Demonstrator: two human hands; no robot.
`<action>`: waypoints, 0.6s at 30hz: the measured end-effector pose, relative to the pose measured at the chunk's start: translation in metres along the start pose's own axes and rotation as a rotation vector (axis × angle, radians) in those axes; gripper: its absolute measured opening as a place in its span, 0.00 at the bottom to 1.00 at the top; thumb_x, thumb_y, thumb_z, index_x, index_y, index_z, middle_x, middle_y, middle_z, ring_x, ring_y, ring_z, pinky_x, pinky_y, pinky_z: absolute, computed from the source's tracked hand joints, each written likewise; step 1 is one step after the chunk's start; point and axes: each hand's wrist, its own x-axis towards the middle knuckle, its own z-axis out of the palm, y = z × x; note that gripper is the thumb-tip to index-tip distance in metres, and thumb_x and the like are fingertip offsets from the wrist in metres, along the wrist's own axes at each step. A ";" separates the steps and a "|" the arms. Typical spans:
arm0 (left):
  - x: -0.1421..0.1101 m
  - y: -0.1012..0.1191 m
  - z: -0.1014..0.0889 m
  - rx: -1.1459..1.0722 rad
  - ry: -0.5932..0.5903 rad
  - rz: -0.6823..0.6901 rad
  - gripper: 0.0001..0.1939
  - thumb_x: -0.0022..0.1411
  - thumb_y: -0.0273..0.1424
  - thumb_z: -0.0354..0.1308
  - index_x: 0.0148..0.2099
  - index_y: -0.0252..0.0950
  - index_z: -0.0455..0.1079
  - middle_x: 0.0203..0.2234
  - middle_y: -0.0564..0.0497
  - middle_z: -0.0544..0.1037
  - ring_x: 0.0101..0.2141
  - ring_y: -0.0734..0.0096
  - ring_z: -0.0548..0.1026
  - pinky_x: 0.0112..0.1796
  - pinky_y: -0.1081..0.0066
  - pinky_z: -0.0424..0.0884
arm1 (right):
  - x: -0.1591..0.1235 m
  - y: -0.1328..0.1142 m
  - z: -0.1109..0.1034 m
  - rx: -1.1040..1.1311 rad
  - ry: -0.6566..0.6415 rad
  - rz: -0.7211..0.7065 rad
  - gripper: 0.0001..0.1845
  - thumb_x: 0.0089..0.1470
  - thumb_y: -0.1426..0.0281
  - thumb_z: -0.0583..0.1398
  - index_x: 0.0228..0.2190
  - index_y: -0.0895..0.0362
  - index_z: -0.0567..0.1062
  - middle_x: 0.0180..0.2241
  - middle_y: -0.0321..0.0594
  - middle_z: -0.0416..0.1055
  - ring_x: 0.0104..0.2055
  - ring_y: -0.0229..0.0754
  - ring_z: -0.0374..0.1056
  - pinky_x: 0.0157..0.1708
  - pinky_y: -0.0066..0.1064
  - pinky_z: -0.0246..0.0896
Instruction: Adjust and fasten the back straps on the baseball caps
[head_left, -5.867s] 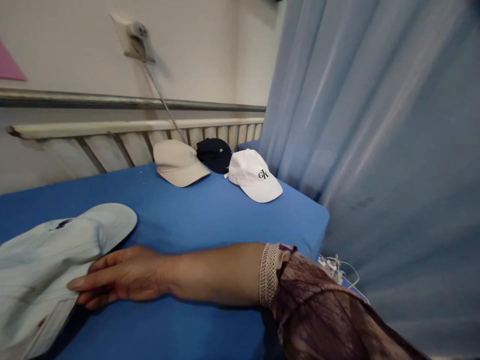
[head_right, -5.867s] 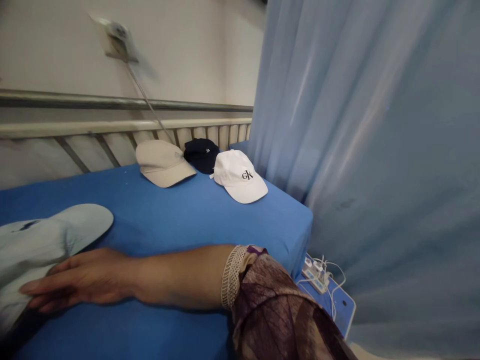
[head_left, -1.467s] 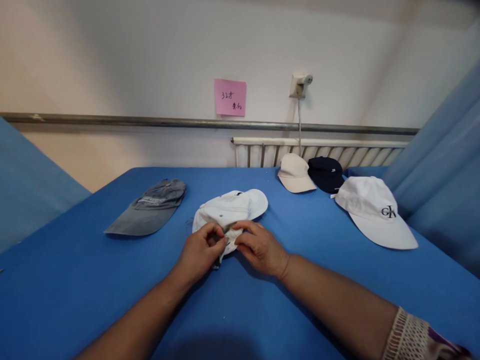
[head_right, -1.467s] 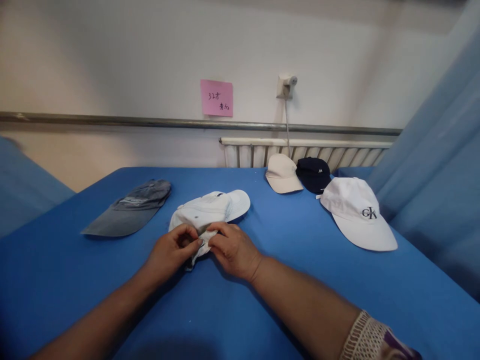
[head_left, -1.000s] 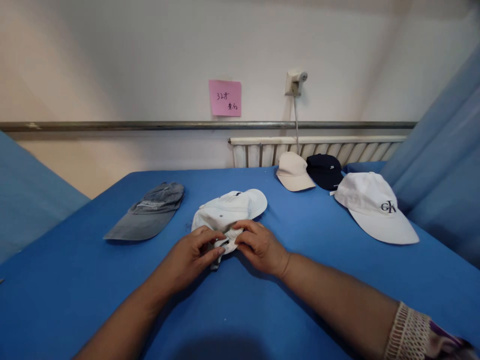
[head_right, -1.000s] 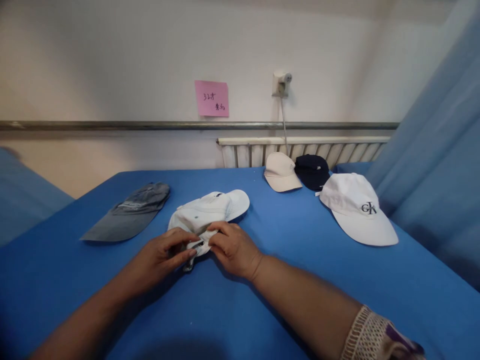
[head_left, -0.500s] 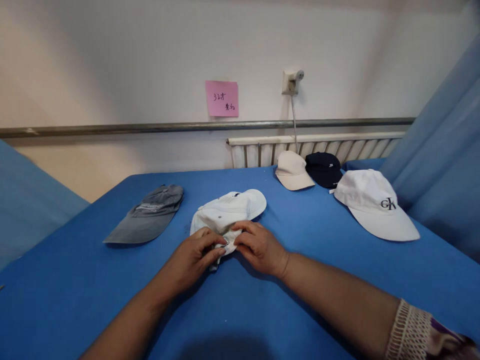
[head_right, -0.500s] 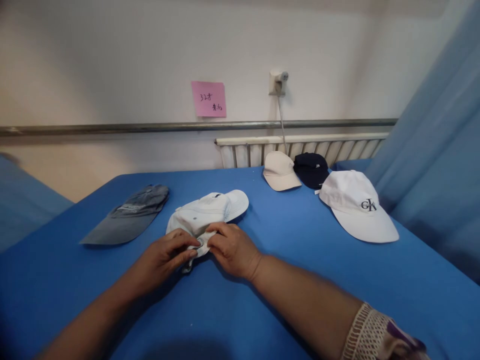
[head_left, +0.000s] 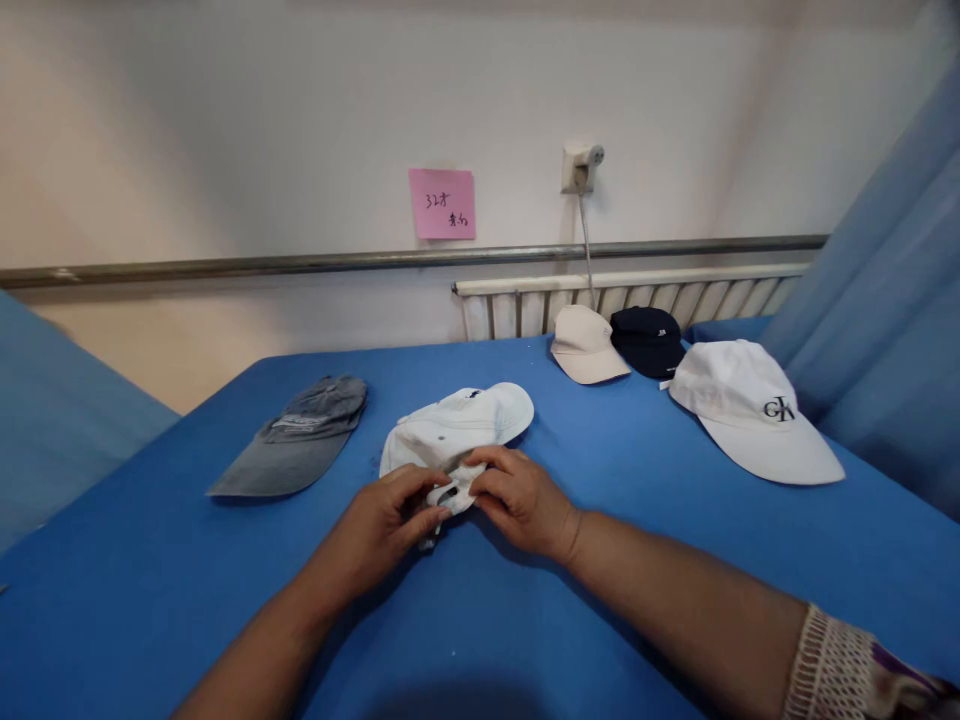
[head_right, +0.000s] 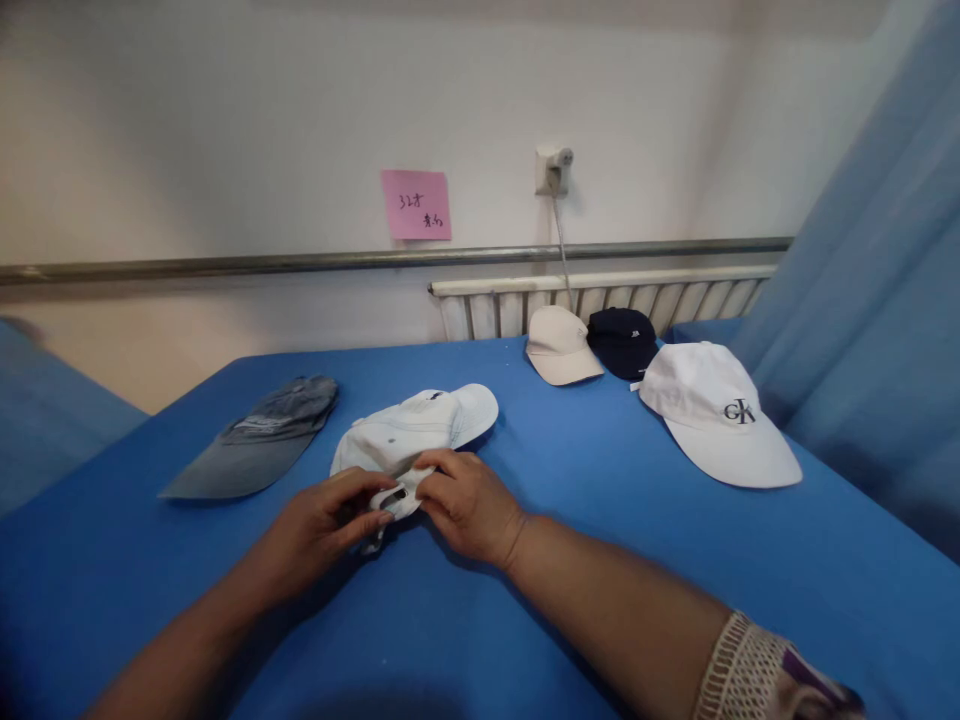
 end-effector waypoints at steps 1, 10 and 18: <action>0.000 0.000 -0.001 0.010 0.012 0.010 0.14 0.58 0.38 0.60 0.45 0.39 0.75 0.32 0.50 0.77 0.31 0.67 0.73 0.34 0.69 0.68 | 0.000 0.000 0.000 0.001 0.004 -0.002 0.07 0.57 0.76 0.58 0.38 0.56 0.73 0.48 0.46 0.70 0.49 0.44 0.68 0.47 0.37 0.64; 0.000 0.000 -0.004 0.149 -0.031 0.048 0.12 0.62 0.39 0.56 0.43 0.40 0.77 0.31 0.51 0.74 0.31 0.68 0.72 0.34 0.70 0.66 | -0.002 0.001 0.001 -0.027 0.004 -0.009 0.07 0.57 0.76 0.58 0.37 0.56 0.73 0.49 0.45 0.70 0.49 0.44 0.68 0.47 0.37 0.63; -0.001 0.003 0.001 0.198 -0.044 0.049 0.16 0.67 0.40 0.49 0.43 0.40 0.76 0.33 0.50 0.74 0.34 0.66 0.72 0.37 0.69 0.66 | 0.000 -0.003 0.001 -0.067 -0.028 -0.040 0.07 0.58 0.75 0.57 0.37 0.56 0.73 0.49 0.46 0.70 0.49 0.45 0.67 0.47 0.37 0.64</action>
